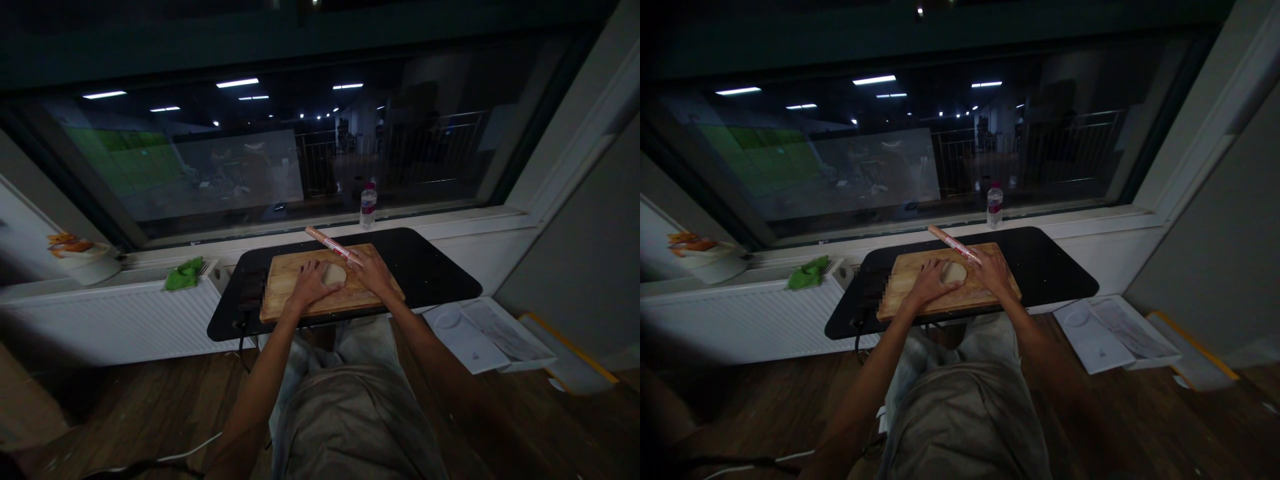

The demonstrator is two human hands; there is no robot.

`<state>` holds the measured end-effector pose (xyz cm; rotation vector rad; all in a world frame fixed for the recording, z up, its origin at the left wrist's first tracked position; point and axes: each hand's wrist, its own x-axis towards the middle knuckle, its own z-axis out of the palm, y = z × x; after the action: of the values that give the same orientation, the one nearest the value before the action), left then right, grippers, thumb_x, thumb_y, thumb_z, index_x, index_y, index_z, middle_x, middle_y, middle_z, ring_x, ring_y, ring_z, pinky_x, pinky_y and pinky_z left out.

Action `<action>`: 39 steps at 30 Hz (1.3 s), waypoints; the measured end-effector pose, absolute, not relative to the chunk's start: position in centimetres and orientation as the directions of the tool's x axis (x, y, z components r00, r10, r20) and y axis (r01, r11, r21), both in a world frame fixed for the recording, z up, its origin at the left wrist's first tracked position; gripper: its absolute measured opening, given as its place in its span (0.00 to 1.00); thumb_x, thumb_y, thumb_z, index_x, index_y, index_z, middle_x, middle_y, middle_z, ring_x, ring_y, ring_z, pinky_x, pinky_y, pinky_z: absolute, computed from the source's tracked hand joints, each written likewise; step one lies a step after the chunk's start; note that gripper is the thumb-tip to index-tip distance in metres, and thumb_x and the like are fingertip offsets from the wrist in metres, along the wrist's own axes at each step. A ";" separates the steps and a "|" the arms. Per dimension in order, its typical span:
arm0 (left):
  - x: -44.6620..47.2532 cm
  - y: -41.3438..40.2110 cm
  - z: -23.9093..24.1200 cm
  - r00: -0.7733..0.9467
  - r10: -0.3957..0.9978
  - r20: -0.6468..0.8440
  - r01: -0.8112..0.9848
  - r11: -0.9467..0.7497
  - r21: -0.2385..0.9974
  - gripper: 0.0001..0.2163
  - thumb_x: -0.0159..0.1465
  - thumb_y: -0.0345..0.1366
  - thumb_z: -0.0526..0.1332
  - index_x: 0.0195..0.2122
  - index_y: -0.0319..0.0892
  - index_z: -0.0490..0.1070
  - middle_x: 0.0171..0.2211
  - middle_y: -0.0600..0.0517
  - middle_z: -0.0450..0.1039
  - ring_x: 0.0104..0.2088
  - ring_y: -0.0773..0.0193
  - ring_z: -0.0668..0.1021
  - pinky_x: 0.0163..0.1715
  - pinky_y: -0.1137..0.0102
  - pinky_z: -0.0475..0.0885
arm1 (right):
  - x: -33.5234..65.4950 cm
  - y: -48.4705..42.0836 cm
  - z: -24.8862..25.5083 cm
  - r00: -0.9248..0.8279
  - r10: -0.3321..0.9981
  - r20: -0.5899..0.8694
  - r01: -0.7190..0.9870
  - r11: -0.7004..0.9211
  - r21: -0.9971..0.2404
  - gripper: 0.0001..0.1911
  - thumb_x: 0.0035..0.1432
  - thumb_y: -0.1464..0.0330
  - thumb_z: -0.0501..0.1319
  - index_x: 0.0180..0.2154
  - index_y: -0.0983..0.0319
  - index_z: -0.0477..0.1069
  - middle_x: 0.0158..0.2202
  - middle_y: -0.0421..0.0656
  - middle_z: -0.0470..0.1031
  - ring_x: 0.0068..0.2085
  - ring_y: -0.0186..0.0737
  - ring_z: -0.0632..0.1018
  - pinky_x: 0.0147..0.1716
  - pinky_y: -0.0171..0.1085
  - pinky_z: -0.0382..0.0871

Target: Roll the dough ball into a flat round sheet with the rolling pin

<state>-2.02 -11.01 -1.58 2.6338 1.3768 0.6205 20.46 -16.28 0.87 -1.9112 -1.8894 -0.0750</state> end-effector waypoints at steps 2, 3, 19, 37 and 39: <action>-2.0 -11.2 -1.6 0.498 0.809 0.314 0.774 -0.577 0.260 0.45 0.67 0.68 0.70 0.75 0.44 0.67 0.69 0.35 0.70 0.70 0.35 0.71 0.72 0.43 0.65 | 20.5 -16.2 0.8 0.068 0.937 0.344 0.960 0.032 -0.277 0.29 0.81 0.58 0.58 0.77 0.50 0.68 0.66 0.45 0.83 0.62 0.52 0.82 0.62 0.43 0.75; -2.0 -11.2 -1.6 0.503 0.806 0.312 0.772 -0.581 0.258 0.45 0.66 0.69 0.69 0.75 0.44 0.68 0.69 0.34 0.70 0.71 0.34 0.70 0.72 0.42 0.64 | 20.6 -16.2 0.7 0.071 0.936 0.344 0.958 0.032 -0.285 0.28 0.81 0.58 0.57 0.77 0.50 0.69 0.65 0.45 0.84 0.61 0.51 0.82 0.61 0.42 0.75; -3.3 -9.7 -3.1 0.543 0.734 0.407 0.525 -0.675 0.518 0.34 0.65 0.51 0.78 0.70 0.48 0.75 0.68 0.44 0.76 0.69 0.44 0.76 0.74 0.50 0.68 | 21.0 -15.7 -0.6 0.096 0.904 0.417 0.925 0.073 -0.372 0.25 0.78 0.56 0.62 0.71 0.51 0.76 0.60 0.45 0.87 0.57 0.51 0.85 0.56 0.41 0.78; -3.6 -9.6 -2.9 0.539 0.694 0.478 0.478 -0.719 0.505 0.15 0.79 0.41 0.62 0.46 0.46 0.91 0.57 0.46 0.87 0.60 0.50 0.83 0.66 0.55 0.77 | 21.1 -15.7 -0.4 0.094 0.910 0.403 0.911 0.085 -0.404 0.23 0.79 0.54 0.61 0.69 0.48 0.79 0.57 0.45 0.88 0.55 0.52 0.86 0.53 0.41 0.79; -3.6 -9.5 -2.9 0.472 0.732 0.491 0.527 -0.681 0.508 0.16 0.79 0.40 0.61 0.43 0.45 0.91 0.54 0.45 0.88 0.56 0.49 0.85 0.63 0.55 0.79 | 21.0 -15.7 -0.4 0.100 0.909 0.404 0.907 0.083 -0.413 0.23 0.79 0.54 0.62 0.68 0.48 0.79 0.57 0.45 0.88 0.54 0.52 0.86 0.53 0.41 0.79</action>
<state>-3.56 -9.46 -2.89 2.4367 1.0725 1.0205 21.02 -15.73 -0.37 -1.7942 -1.7775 0.0049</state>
